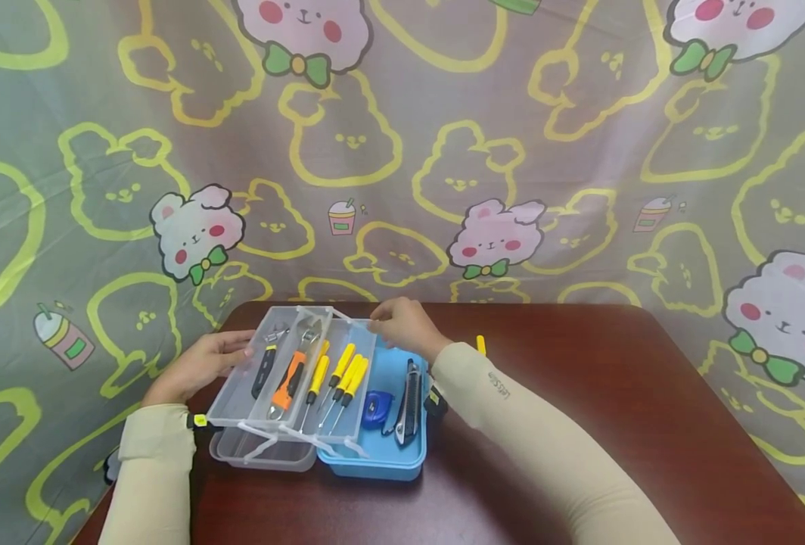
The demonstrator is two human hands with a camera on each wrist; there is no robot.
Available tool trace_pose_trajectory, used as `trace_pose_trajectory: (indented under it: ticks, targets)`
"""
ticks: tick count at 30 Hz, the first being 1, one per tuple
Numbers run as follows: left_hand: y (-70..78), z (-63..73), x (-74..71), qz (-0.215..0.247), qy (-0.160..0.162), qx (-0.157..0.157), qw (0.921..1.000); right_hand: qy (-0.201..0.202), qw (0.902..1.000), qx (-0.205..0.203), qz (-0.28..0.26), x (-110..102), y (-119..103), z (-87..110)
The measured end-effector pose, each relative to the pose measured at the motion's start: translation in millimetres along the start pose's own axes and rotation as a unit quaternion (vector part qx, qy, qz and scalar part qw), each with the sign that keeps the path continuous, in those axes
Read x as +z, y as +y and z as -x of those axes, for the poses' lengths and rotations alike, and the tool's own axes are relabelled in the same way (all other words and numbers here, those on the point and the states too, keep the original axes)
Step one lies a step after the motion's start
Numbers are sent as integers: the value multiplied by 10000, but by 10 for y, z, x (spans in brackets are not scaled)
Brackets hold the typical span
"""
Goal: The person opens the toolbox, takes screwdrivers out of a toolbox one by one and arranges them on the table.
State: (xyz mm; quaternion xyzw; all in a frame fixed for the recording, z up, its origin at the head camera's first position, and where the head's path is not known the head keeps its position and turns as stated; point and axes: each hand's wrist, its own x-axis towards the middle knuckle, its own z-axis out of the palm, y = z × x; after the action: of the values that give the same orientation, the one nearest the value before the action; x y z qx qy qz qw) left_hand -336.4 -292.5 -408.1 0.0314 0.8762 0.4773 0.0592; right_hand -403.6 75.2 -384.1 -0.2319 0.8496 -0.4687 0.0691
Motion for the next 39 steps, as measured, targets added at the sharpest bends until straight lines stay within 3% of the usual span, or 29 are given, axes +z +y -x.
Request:
trace_pose_trajectory:
  ticks: [21,33,39]
  targets:
    - [37,25,3,-20,30,-50,10000,-693,9968,387,-85,195,-82,-60]
    - [29,21,8,-29,28,-16,10000,-954,9944,350,297,290,-130,-99]
    - [24,22,5,1,19,-34,10000,-872,9927,258,793,367,-172,-128]
